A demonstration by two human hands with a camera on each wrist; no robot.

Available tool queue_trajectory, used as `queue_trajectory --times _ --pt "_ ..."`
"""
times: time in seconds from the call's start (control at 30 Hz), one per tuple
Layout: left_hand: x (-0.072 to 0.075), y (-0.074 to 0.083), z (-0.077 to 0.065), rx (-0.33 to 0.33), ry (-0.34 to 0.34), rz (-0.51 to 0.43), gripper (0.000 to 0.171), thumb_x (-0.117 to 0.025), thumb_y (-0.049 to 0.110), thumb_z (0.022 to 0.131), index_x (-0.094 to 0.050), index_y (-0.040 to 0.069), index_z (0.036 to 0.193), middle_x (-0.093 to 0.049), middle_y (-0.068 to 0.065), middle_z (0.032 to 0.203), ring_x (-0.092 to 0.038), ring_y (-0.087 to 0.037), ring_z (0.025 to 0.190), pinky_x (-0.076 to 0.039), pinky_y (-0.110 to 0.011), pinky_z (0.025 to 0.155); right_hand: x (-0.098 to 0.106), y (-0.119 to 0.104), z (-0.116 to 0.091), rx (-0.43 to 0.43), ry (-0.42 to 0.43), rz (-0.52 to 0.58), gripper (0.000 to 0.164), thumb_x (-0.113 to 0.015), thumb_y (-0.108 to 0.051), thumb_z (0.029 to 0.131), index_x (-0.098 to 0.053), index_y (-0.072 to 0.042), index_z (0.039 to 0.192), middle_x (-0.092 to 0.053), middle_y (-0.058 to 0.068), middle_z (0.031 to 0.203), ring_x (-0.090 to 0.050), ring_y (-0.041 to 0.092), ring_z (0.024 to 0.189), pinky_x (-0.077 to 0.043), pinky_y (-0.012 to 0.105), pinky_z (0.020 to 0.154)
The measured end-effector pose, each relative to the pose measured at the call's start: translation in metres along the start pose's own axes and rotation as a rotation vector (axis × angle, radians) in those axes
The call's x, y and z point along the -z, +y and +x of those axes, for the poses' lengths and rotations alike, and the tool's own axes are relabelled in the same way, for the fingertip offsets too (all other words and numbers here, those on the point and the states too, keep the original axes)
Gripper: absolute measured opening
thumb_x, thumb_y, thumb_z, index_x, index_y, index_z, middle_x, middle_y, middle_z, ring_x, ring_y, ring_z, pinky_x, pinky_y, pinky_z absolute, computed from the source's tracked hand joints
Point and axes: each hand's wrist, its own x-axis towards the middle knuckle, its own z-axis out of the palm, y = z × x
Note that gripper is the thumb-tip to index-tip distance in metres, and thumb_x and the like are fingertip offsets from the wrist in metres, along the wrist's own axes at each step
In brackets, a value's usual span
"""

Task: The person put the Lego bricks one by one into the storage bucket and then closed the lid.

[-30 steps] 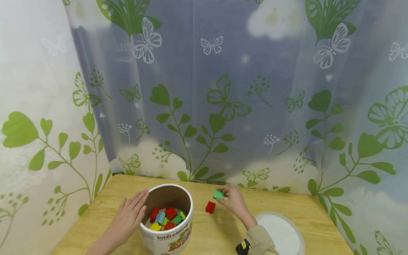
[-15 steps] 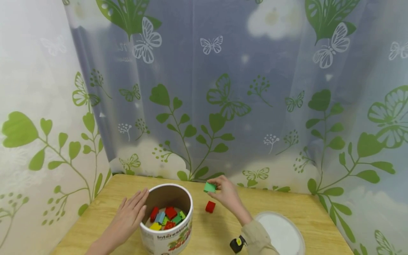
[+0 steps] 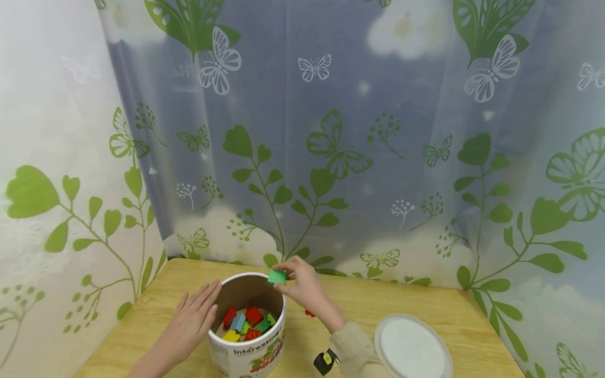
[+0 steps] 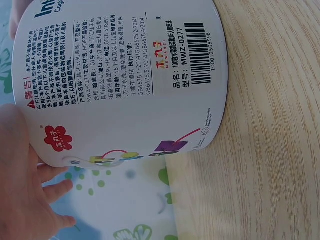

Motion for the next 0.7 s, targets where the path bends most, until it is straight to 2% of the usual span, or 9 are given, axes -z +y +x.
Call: queue_trajectory --times 0.2,0.33,0.5,0.7 --pt "-0.001 -0.001 0.000 0.002 -0.001 -0.004 0.050 -0.050 0.027 0.107 -0.047 0.006 0.152 -0.043 -0.009 0.159 -0.040 -0.034 0.145 -0.025 -0.069 0.114 -0.017 -0.012 0.007 0.047 -0.052 -0.002 0.034 -0.081 -0.003 0.085 -0.072 -0.002 0.118 -0.061 0.010 0.108 -0.065 0.026 0.097 -0.060 0.036 0.084" --pt "0.000 0.000 0.000 0.003 -0.007 -0.014 0.050 -0.049 0.028 0.108 -0.046 0.007 0.153 -0.041 -0.008 0.159 -0.039 -0.033 0.146 -0.024 -0.069 0.115 -0.028 -0.017 0.009 0.058 -0.092 -0.048 0.033 -0.081 -0.006 0.086 -0.072 -0.004 0.118 -0.060 0.008 0.108 -0.065 0.026 0.098 -0.059 0.032 0.084" --pt "0.001 0.001 0.000 0.002 -0.005 -0.019 0.050 -0.048 0.029 0.108 -0.046 0.007 0.153 -0.041 -0.009 0.160 -0.038 -0.033 0.147 -0.024 -0.069 0.115 -0.041 -0.018 0.011 0.058 -0.153 -0.119 0.032 -0.081 -0.013 0.088 -0.073 -0.010 0.118 -0.061 0.003 0.107 -0.066 0.021 0.099 -0.058 0.030 0.086" --pt "0.001 0.002 0.000 0.010 -0.011 -0.015 0.050 -0.048 0.028 0.108 -0.046 0.007 0.153 -0.041 -0.008 0.160 -0.038 -0.033 0.147 -0.023 -0.068 0.115 -0.051 -0.017 0.012 0.063 -0.243 -0.198 0.031 -0.081 -0.014 0.087 -0.073 -0.013 0.117 -0.064 0.000 0.107 -0.063 0.012 0.094 -0.055 0.023 0.080"
